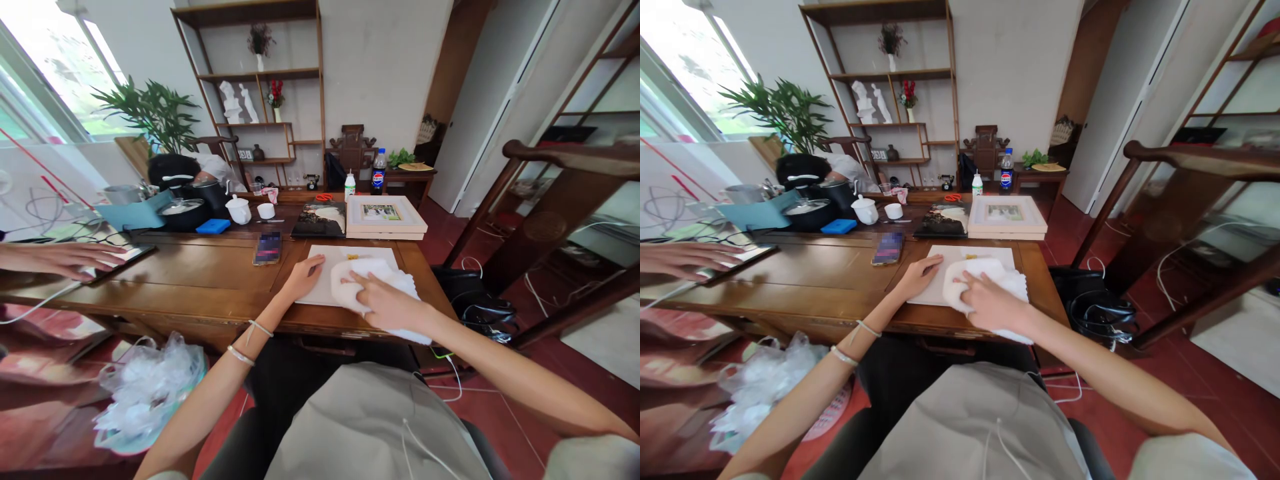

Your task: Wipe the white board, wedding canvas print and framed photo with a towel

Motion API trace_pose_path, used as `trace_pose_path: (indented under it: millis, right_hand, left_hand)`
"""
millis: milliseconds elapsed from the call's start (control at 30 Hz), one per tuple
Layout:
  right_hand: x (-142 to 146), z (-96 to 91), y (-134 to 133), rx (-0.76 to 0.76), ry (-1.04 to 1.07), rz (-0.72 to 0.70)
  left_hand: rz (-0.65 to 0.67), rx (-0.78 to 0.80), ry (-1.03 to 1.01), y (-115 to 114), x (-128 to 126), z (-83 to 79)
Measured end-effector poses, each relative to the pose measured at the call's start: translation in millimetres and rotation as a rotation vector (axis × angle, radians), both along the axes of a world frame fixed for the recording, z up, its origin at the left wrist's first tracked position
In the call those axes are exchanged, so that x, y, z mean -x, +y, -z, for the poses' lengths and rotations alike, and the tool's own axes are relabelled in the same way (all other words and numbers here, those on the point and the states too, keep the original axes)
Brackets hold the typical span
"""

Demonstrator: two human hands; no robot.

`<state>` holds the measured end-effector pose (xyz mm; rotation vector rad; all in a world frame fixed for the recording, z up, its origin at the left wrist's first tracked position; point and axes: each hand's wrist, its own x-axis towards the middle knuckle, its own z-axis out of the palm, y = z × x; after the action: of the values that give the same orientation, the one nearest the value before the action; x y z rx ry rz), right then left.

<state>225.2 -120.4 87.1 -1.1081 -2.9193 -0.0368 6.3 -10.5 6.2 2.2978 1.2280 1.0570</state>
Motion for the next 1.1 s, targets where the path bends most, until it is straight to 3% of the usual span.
trace_pose_path:
  millis: [233,333,500,700,800,900,1100]
  right_hand:
    - [10,-6.8,73,-0.033,-0.060,0.345]
    - [24,-6.6,88,-0.061,-0.069,0.398]
    - [48,-5.2,76,-0.063,-0.126,0.367]
    - [51,-4.4,8,-0.136,-0.232,0.158]
    - [39,-7.6,-11,-0.106,-0.207,0.089]
    - [26,-9.1,-2,-0.070,-0.114,0.079]
    - [23,-8.4,63,-0.105,-0.111,0.254]
  left_hand:
    - [0.019,0.002,0.004,0,1,-1.4]
    - [0.016,0.007,0.019,0,1,-2.6]
    - [0.025,0.010,0.020,-1,0,-5.0]
    - [0.010,0.022,-0.009,-1,0,-2.2]
    - [0.000,0.009,-0.013,0,0,-0.8]
    - [0.001,0.004,-0.011,0,0,-0.5]
    - [0.017,0.010,-0.016,-1,0,-2.0]
